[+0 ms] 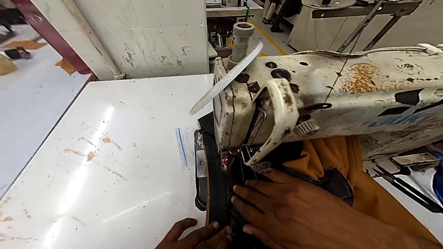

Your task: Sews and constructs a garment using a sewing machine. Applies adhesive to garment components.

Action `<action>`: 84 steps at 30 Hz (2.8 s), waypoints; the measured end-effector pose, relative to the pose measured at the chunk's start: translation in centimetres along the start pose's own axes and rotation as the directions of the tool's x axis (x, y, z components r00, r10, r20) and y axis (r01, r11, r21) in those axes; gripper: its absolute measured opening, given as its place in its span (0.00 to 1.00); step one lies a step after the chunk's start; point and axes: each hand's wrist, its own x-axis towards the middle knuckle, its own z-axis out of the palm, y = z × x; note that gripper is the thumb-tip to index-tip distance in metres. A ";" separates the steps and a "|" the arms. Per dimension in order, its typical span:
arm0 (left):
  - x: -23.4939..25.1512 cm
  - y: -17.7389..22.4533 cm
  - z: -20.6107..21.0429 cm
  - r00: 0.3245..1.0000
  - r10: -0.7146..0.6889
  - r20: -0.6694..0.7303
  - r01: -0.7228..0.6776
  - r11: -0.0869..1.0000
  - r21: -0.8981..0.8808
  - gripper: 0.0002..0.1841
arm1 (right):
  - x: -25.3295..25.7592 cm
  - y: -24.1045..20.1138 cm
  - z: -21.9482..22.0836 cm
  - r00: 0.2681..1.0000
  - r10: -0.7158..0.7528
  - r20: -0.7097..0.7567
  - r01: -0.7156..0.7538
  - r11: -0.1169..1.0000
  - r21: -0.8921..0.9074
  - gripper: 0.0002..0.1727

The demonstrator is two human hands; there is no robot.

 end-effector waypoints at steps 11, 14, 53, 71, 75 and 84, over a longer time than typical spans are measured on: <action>4.1 -2.2 0.8 0.959 0.088 -0.269 -0.057 0.991 0.120 0.16 | 0.0 -1.0 1.1 1.000 -0.021 -0.022 0.020 1.000 -0.019 0.17; 3.9 -2.5 1.2 0.963 0.037 -0.267 0.005 0.988 0.155 0.17 | -0.1 -1.3 1.4 0.999 0.020 -0.044 -0.021 1.000 -0.014 0.17; 5.0 -2.3 4.6 0.754 -0.002 -0.657 0.122 0.983 0.136 0.20 | -0.6 -1.9 3.2 0.958 0.049 -0.283 -0.039 0.998 0.040 0.15; 5.2 -2.5 4.4 0.795 -0.021 -0.607 0.133 0.981 0.141 0.23 | -2.5 -3.0 -4.3 0.987 0.019 0.161 -0.095 0.873 0.478 0.21; 5.2 -2.8 4.5 0.810 -0.038 -0.585 0.160 0.974 0.159 0.27 | -0.5 -3.4 -1.5 0.995 0.103 -0.009 -0.101 0.982 0.163 0.18; 5.5 -3.2 3.6 0.867 -0.059 -0.495 0.218 0.937 0.271 0.32 | 0.6 0.6 3.4 0.950 0.305 0.072 -0.310 0.949 0.066 0.37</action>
